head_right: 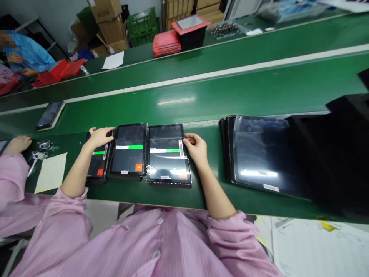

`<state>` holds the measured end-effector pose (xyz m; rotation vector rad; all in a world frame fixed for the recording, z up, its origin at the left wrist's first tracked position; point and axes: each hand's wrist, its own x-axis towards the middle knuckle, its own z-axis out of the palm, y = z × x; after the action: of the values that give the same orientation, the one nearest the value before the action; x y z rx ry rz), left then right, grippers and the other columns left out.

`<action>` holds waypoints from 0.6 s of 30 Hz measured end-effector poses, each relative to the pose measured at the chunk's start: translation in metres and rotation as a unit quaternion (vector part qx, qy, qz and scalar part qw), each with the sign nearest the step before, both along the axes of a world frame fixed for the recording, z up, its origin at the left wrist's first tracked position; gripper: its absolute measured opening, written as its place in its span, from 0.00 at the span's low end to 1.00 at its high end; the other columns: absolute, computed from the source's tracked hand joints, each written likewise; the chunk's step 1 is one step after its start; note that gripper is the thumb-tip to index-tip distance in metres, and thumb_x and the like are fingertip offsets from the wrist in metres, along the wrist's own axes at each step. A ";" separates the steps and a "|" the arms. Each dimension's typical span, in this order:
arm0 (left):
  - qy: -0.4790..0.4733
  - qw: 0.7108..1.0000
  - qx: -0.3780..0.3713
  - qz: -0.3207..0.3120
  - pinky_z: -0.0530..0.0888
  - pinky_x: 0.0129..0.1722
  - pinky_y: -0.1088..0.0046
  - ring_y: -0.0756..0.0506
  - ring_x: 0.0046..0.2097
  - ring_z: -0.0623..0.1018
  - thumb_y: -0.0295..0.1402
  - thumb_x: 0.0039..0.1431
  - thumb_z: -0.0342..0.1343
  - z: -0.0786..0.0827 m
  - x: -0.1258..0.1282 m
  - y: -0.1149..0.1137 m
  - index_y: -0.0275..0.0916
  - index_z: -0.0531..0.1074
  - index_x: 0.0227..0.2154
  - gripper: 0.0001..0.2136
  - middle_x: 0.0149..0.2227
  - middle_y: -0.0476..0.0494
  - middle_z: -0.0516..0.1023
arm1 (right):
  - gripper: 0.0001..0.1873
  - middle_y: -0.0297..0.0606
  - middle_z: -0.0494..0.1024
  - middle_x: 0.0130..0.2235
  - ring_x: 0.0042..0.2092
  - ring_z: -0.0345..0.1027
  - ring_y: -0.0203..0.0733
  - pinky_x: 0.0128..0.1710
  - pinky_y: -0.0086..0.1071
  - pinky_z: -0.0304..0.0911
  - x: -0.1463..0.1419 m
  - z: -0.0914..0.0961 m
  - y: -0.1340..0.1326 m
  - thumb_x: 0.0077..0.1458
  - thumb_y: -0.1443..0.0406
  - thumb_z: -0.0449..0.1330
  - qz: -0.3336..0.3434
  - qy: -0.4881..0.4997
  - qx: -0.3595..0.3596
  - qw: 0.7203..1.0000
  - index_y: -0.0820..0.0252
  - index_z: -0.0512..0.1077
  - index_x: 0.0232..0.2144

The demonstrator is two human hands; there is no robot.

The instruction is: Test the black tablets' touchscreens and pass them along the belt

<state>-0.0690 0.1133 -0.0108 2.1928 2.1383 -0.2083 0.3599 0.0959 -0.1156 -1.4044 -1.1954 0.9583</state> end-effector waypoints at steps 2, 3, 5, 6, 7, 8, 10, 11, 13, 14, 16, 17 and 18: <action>0.007 1.000 -0.001 -0.011 0.51 0.59 0.47 0.35 0.59 0.72 0.40 0.56 0.49 0.000 -0.001 0.000 0.48 0.70 0.58 0.25 0.59 0.40 0.75 | 0.22 0.39 0.77 0.32 0.32 0.68 0.42 0.39 0.40 0.68 0.000 0.001 0.000 0.44 0.53 0.64 0.004 -0.006 0.003 1.000 0.61 0.75 0.38; 0.012 1.000 -0.003 -0.016 0.52 0.59 0.47 0.34 0.59 0.72 0.39 0.56 0.49 0.000 -0.002 0.001 0.47 0.69 0.58 0.26 0.58 0.39 0.75 | 0.21 0.39 0.77 0.32 0.32 0.69 0.42 0.39 0.40 0.68 0.000 0.001 0.000 0.44 0.54 0.64 0.008 -0.009 0.004 1.000 0.61 0.75 0.38; 0.024 0.999 -0.015 -0.021 0.52 0.60 0.46 0.34 0.59 0.73 0.39 0.56 0.49 0.001 -0.003 0.004 0.44 0.68 0.60 0.27 0.58 0.36 0.75 | 0.20 0.39 0.77 0.32 0.33 0.69 0.42 0.40 0.40 0.68 -0.001 0.001 0.000 0.45 0.54 0.63 0.011 -0.010 0.005 1.000 0.61 0.75 0.38; 0.028 0.999 -0.027 -0.017 0.51 0.60 0.44 0.33 0.59 0.73 0.38 0.56 0.49 0.002 -0.001 0.006 0.42 0.67 0.61 0.27 0.58 0.34 0.75 | 0.20 0.38 0.76 0.32 0.33 0.69 0.42 0.40 0.40 0.68 -0.001 0.001 0.000 0.45 0.54 0.63 0.009 -0.010 0.004 1.000 0.61 0.74 0.38; 0.028 0.999 -0.038 -0.006 0.50 0.61 0.42 0.32 0.59 0.72 0.37 0.57 0.49 0.003 0.002 0.008 0.41 0.65 0.62 0.28 0.58 0.33 0.74 | 0.19 0.37 0.76 0.32 0.33 0.68 0.41 0.40 0.39 0.68 -0.002 0.001 0.001 0.45 0.55 0.62 0.007 -0.011 0.003 1.000 0.60 0.73 0.38; 0.023 0.999 -0.042 0.007 0.48 0.61 0.38 0.31 0.60 0.71 0.35 0.58 0.48 0.003 0.009 0.011 0.40 0.64 0.63 0.28 0.60 0.31 0.72 | 0.19 0.36 0.75 0.31 0.33 0.68 0.41 0.40 0.39 0.68 -0.003 0.001 0.002 0.45 0.55 0.62 0.005 -0.013 0.001 1.000 0.60 0.73 0.38; -0.002 1.000 -0.020 0.023 0.44 0.60 0.31 0.30 0.63 0.67 0.34 0.62 0.44 0.004 0.032 0.015 0.40 0.61 0.64 0.27 0.64 0.29 0.66 | 0.19 0.34 0.73 0.30 0.32 0.66 0.40 0.39 0.38 0.67 -0.003 0.002 0.004 0.44 0.55 0.61 0.008 -0.014 -0.003 1.000 0.59 0.71 0.38; -0.017 1.000 0.001 0.017 0.42 0.60 0.29 0.29 0.65 0.64 0.36 0.64 0.43 0.004 0.048 0.017 0.41 0.60 0.65 0.26 0.66 0.29 0.63 | 0.19 0.33 0.72 0.30 0.31 0.65 0.39 0.39 0.37 0.66 -0.003 0.002 0.005 0.44 0.55 0.61 0.015 -0.011 -0.003 1.000 0.59 0.71 0.38; -0.041 0.998 0.036 -0.022 0.39 0.60 0.28 0.29 0.68 0.59 0.42 0.67 0.41 0.001 0.085 0.018 0.42 0.60 0.65 0.26 0.68 0.28 0.58 | 0.20 0.32 0.71 0.30 0.31 0.64 0.38 0.38 0.36 0.65 -0.002 0.003 0.006 0.43 0.55 0.61 0.028 -0.003 0.002 1.000 0.59 0.70 0.38; -0.043 0.997 0.039 -0.045 0.38 0.60 0.28 0.28 0.68 0.58 0.46 0.67 0.42 -0.001 0.103 0.019 0.42 0.60 0.65 0.27 0.68 0.27 0.57 | 0.20 0.32 0.71 0.30 0.30 0.64 0.38 0.38 0.36 0.64 -0.002 0.003 0.006 0.43 0.55 0.61 0.031 0.001 0.005 0.999 0.59 0.70 0.38; -0.025 0.997 0.026 -0.070 0.37 0.61 0.29 0.28 0.68 0.58 0.49 0.66 0.43 -0.004 0.132 0.019 0.42 0.59 0.66 0.29 0.68 0.26 0.57 | 0.20 0.32 0.71 0.31 0.30 0.63 0.38 0.37 0.36 0.63 -0.001 0.004 0.004 0.44 0.55 0.61 0.032 0.004 0.011 0.999 0.59 0.70 0.39; -0.010 0.997 0.014 -0.074 0.36 0.61 0.29 0.28 0.68 0.58 0.49 0.65 0.43 -0.004 0.142 0.020 0.42 0.59 0.66 0.29 0.68 0.25 0.58 | 0.20 0.32 0.71 0.31 0.30 0.64 0.38 0.37 0.36 0.63 -0.001 0.003 0.004 0.44 0.55 0.61 0.031 0.004 0.013 0.999 0.59 0.70 0.39; 0.003 0.997 0.000 -0.073 0.36 0.61 0.29 0.28 0.68 0.59 0.48 0.65 0.43 -0.004 0.149 0.021 0.43 0.59 0.65 0.29 0.67 0.26 0.59 | 0.20 0.33 0.72 0.31 0.30 0.64 0.39 0.37 0.36 0.63 -0.001 0.003 0.003 0.44 0.55 0.61 0.031 0.004 0.015 0.999 0.58 0.70 0.39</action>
<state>0.0795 0.1346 -0.0146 2.3541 1.9808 -0.2225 0.3589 0.0987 -0.1128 -1.3458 -1.2491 0.9826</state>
